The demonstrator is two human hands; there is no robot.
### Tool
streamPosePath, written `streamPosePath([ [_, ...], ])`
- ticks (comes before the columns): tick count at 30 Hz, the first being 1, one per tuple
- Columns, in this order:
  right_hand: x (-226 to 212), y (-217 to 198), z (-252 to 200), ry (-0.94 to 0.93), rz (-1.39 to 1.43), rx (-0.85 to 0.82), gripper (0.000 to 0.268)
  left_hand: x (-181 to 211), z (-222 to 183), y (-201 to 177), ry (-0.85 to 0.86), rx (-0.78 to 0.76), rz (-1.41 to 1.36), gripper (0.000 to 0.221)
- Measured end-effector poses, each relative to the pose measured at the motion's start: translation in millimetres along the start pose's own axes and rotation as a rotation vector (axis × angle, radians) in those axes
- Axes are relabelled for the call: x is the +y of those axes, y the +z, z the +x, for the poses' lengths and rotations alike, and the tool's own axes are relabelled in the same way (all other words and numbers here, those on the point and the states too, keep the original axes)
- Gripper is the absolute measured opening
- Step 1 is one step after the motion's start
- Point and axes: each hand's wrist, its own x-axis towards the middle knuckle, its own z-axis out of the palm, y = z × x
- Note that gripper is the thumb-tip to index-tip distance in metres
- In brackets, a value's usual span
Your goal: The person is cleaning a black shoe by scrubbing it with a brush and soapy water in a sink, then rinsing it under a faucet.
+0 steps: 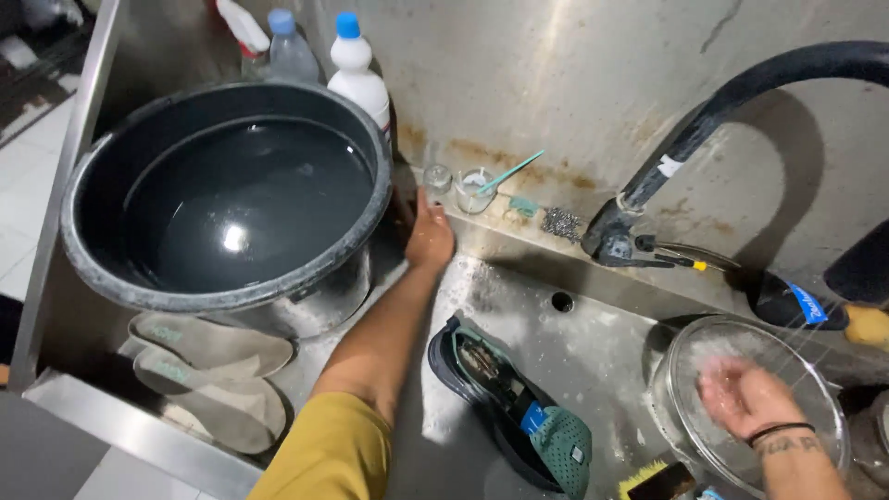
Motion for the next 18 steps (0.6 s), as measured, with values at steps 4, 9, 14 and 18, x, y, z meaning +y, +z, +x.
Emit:
streamPosePath([
  [4, -100.2, 160.6, -194.4, -0.068, 0.109, -0.488, 0.025, -1.3, -20.4, 46.1, 0.234, 0.218, 0.146, 0.052],
  [9, -122.5, 299.9, -281.8, -0.2, 0.033, -0.889, 0.048, -0.4, -1.5, 19.0, 0.467, 0.226, 0.238, 0.021],
  [14, -117.9, 229.2, -300.2, -0.857, -0.549, -0.447, 0.024, -33.8, 55.4, -9.7, 0.39, 0.128, 0.404, 0.086],
  [18, -82.6, 92.7, -161.3, -0.721, -0.852, -0.118, 0.031, -32.4, 10.3, 15.3, 0.432, 0.45, 0.598, 0.087],
])
